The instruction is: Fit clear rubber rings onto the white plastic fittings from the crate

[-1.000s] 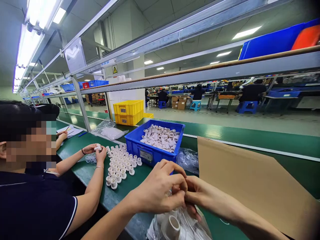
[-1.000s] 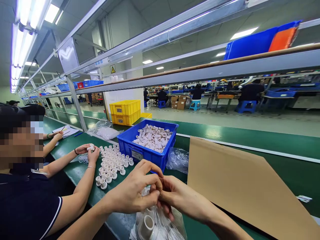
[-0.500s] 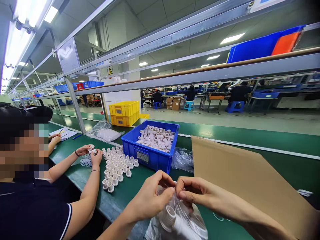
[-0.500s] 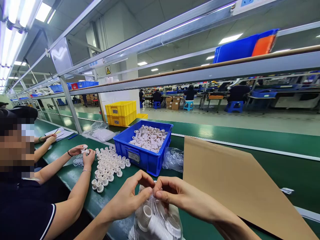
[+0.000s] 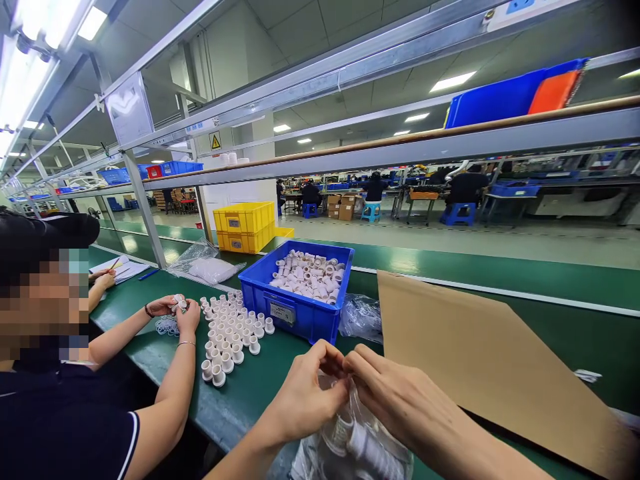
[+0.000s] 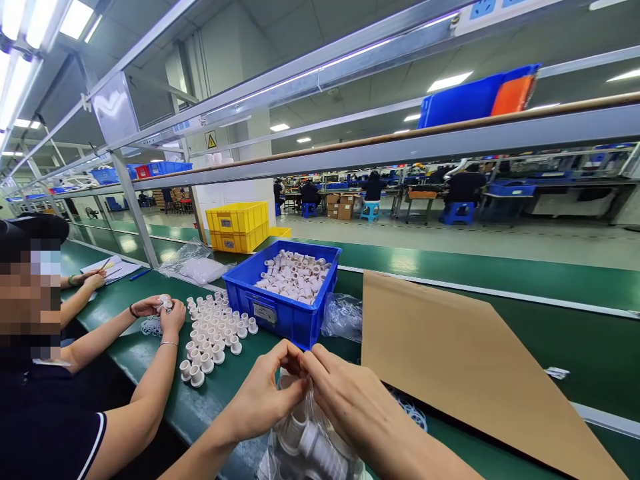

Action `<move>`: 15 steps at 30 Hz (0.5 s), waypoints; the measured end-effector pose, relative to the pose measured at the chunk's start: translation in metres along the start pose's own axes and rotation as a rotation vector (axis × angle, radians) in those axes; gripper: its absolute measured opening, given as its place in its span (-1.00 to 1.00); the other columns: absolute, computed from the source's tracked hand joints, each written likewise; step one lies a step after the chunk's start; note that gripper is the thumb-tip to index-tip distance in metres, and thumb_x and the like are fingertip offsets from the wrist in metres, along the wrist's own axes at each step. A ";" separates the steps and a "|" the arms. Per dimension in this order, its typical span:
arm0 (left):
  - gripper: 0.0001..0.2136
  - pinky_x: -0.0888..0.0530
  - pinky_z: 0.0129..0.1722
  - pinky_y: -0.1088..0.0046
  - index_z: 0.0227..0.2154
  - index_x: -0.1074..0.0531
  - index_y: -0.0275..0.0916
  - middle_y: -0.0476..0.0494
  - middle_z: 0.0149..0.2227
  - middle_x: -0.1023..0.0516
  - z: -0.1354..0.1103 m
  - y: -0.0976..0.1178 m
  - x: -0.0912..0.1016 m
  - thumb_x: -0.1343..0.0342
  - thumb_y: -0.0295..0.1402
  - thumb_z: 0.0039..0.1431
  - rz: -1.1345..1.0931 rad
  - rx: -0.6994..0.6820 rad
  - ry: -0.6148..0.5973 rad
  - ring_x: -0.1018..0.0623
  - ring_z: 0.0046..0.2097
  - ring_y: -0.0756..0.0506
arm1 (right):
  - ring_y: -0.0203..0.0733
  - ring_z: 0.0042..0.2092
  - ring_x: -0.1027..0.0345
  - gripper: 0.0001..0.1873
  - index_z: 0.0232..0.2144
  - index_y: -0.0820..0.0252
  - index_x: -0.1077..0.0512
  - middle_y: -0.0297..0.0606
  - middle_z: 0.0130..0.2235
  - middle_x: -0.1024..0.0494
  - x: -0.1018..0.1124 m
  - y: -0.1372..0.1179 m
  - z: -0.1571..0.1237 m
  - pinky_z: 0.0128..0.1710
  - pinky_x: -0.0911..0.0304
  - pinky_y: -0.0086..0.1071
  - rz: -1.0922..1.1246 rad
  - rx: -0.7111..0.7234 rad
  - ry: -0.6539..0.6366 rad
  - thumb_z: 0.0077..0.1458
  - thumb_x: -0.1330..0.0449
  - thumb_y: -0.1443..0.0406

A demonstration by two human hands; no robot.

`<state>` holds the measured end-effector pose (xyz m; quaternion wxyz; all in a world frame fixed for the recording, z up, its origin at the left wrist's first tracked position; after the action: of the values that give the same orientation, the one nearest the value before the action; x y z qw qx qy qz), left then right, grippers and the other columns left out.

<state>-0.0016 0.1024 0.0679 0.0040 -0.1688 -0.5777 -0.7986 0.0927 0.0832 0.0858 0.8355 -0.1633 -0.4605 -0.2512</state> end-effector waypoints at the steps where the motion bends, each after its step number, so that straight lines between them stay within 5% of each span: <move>1: -0.88 -0.41 -0.19 0.49 -0.21 -0.49 -0.29 -0.08 -0.27 -0.57 0.000 -0.001 0.000 -0.14 -0.45 0.18 -0.002 0.002 -0.006 -0.50 -0.23 -0.03 | -0.27 -0.54 -0.24 -0.79 -0.25 0.07 -0.20 -0.39 -0.37 -0.33 0.001 -0.004 -0.001 -0.59 0.02 -0.40 -0.090 0.026 0.045 0.28 0.11 0.48; 5: -0.76 -0.42 -0.11 0.45 -0.07 -0.58 -0.25 -0.13 -0.16 -0.63 0.001 -0.006 -0.002 -0.09 -0.38 0.28 -0.027 0.025 -0.096 -0.54 -0.14 -0.08 | -0.28 -0.59 -0.17 -0.75 -0.29 0.07 -0.17 -0.43 -0.41 -0.25 0.003 -0.008 -0.004 -0.60 0.04 -0.37 -0.278 0.034 0.143 0.39 0.18 0.44; 15: -0.87 -0.40 -0.23 0.52 -0.29 -0.62 -0.26 -0.06 -0.30 -0.66 0.007 -0.008 0.008 -0.18 -0.41 0.18 0.067 0.024 -0.062 -0.55 -0.26 -0.03 | -0.35 -0.59 -0.23 -0.68 -0.34 0.08 -0.17 -0.46 -0.45 -0.28 0.024 -0.016 -0.010 -0.57 -0.03 -0.40 -0.249 0.060 0.253 0.51 0.19 0.34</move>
<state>-0.0089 0.1134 0.0650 0.0149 -0.2128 -0.5809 -0.7855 0.1008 0.0585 0.1021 0.8538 -0.0471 -0.3758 -0.3573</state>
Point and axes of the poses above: each hand's wrist, its own z-axis towards the middle knuckle, its own x-axis out of the back of the hand, y = z × x, the point moved 10 cm from there along z, towards the middle knuckle
